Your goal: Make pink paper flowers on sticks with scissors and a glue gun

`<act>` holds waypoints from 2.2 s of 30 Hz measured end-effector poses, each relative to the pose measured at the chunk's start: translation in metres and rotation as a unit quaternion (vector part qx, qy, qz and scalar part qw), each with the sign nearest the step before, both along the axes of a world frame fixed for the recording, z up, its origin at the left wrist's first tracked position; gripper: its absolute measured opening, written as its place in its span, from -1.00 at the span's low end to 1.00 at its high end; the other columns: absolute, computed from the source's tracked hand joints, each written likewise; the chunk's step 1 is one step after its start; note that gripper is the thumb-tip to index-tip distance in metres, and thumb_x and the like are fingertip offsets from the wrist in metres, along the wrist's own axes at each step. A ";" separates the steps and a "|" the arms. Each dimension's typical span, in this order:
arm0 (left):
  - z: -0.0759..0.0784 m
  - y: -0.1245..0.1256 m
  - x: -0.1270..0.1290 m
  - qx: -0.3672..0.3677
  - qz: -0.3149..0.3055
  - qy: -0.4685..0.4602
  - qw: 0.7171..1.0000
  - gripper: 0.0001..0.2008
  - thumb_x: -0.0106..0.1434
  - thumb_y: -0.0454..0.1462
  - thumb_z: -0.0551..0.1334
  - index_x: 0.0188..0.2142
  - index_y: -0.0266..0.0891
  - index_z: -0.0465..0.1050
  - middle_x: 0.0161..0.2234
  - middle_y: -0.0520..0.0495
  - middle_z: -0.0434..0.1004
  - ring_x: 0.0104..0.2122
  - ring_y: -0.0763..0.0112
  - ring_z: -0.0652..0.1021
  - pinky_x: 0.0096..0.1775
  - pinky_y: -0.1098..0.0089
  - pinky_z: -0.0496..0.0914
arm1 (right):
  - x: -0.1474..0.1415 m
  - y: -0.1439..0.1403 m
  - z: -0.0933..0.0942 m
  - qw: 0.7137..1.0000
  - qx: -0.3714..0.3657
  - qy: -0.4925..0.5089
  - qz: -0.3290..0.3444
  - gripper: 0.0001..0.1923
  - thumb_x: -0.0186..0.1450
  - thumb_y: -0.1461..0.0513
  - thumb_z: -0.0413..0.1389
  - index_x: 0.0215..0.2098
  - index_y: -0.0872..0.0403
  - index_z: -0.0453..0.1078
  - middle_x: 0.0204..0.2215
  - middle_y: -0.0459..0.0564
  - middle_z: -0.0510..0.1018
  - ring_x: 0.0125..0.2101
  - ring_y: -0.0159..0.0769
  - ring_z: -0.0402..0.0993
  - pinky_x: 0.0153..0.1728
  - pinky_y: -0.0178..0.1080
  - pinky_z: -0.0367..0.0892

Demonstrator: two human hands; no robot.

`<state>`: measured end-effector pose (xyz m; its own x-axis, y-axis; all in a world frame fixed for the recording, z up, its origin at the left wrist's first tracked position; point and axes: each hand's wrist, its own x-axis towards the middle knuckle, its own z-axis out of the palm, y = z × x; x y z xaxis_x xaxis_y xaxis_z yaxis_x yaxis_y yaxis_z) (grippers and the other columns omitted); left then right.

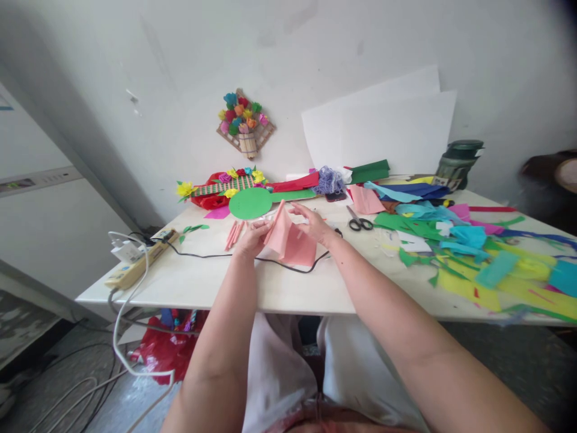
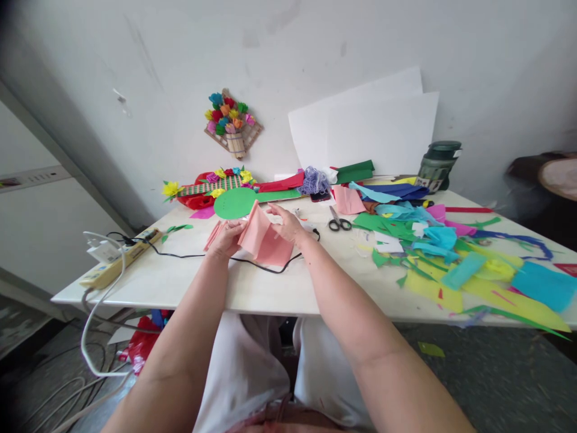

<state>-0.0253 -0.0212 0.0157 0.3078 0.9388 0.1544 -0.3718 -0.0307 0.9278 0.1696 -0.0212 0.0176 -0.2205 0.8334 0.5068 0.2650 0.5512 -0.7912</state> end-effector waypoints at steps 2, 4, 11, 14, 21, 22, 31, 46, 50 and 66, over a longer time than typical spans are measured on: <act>0.000 0.000 -0.001 -0.007 -0.006 0.001 1.000 -0.74 -0.22 -0.25 0.44 -0.56 -0.35 0.46 -0.63 -0.02 0.44 -0.62 0.51 0.41 -0.53 0.48 0.23 | -0.001 -0.003 0.001 1.000 -0.004 0.013 0.018 -0.27 0.00 0.28 0.00 0.19 0.09 0.12 0.05 0.13 0.36 0.05 -0.10 0.24 -0.17 -0.08 0.36; 0.000 -0.001 -0.001 -0.012 -0.019 0.011 1.000 -0.75 -0.23 -0.26 0.44 -0.58 -0.35 0.45 -0.64 0.00 0.42 -0.63 0.52 0.39 -0.54 0.48 0.20 | -0.002 -0.004 0.003 0.997 -0.029 0.044 0.049 -0.24 -0.01 0.29 -0.02 0.21 0.03 0.08 0.06 0.09 0.34 0.00 -0.12 0.28 -0.31 -0.18 0.40; 0.002 -0.003 0.000 -0.003 -0.047 0.045 0.998 -0.75 -0.25 -0.25 0.43 -0.60 -0.34 0.44 -0.66 0.03 0.39 -0.65 0.54 0.37 -0.56 0.49 0.18 | -0.001 -0.007 0.007 0.985 -0.089 0.111 0.098 -0.58 -0.01 0.25 -0.01 -0.16 0.08 0.38 -0.35 -0.07 0.46 -0.39 -0.32 0.35 -0.47 -0.31 0.32; 0.001 -0.003 0.000 0.004 -0.052 0.061 0.997 -0.77 -0.23 -0.26 0.42 -0.59 -0.34 0.45 -0.67 0.03 0.38 -0.66 0.55 0.35 -0.56 0.50 0.17 | 0.001 -0.009 0.009 0.986 -0.088 0.107 0.092 -0.84 0.01 0.22 0.01 -0.45 0.11 0.36 -0.53 -0.11 0.39 -0.46 -0.34 0.31 -0.47 -0.31 0.28; 0.000 -0.001 -0.001 0.004 -0.044 0.082 0.996 -0.76 -0.24 -0.24 0.43 -0.57 -0.33 0.48 -0.66 0.01 0.39 -0.65 0.54 0.36 -0.57 0.50 0.16 | 0.002 -0.012 0.012 0.981 -0.120 0.109 0.106 -0.87 0.02 0.19 0.04 -0.59 0.10 0.31 -0.63 -0.11 0.38 -0.56 -0.37 0.30 -0.51 -0.31 0.26; 0.001 -0.001 -0.001 0.008 -0.040 0.080 0.996 -0.77 -0.23 -0.25 0.42 -0.56 -0.33 0.49 -0.66 0.01 0.40 -0.65 0.54 0.36 -0.57 0.50 0.17 | 0.002 -0.013 0.013 0.980 -0.124 0.111 0.105 -0.87 0.01 0.20 0.04 -0.61 0.10 0.31 -0.64 -0.11 0.38 -0.57 -0.37 0.29 -0.51 -0.30 0.26; -0.001 0.001 -0.001 0.027 -0.018 0.093 0.995 -0.81 -0.18 -0.27 0.41 -0.56 -0.33 0.51 -0.60 -0.02 0.46 -0.59 0.50 0.42 -0.53 0.49 0.23 | 0.002 -0.012 0.013 0.981 -0.111 0.123 0.105 -0.86 0.02 0.21 0.05 -0.64 0.11 0.32 -0.66 -0.09 0.42 -0.59 -0.38 0.31 -0.48 -0.30 0.25; -0.004 0.005 -0.001 0.042 -0.027 0.137 0.989 -0.81 -0.15 -0.25 0.40 -0.53 -0.34 0.53 -0.59 -0.05 0.46 -0.59 0.49 0.41 -0.53 0.50 0.21 | 0.000 -0.013 0.011 0.990 -0.084 0.093 0.061 -0.64 0.06 0.03 0.06 -0.66 0.07 0.08 -0.67 -0.22 0.07 -0.59 -0.47 -0.02 -0.53 -0.32 -0.08; -0.007 0.009 -0.002 0.065 -0.027 0.165 0.984 -0.79 -0.11 -0.21 0.39 -0.50 -0.33 0.54 -0.60 -0.04 0.45 -0.60 0.51 0.39 -0.54 0.50 0.21 | -0.002 -0.008 0.006 0.992 -0.079 0.086 0.038 -0.56 0.05 -0.05 0.09 -0.67 0.07 0.06 -0.67 -0.22 0.04 -0.59 -0.47 -0.04 -0.53 -0.32 -0.09; -0.006 0.009 0.000 0.111 -0.001 0.209 0.972 -0.74 -0.13 -0.16 0.40 -0.49 -0.33 0.55 -0.56 -0.05 0.48 -0.55 0.50 0.40 -0.46 0.48 0.25 | -0.003 -0.006 0.004 0.998 -0.043 0.043 -0.036 -0.51 0.09 -0.07 0.04 -0.71 0.06 -0.02 -0.69 -0.21 -0.04 -0.60 -0.48 -0.09 -0.56 -0.32 -0.13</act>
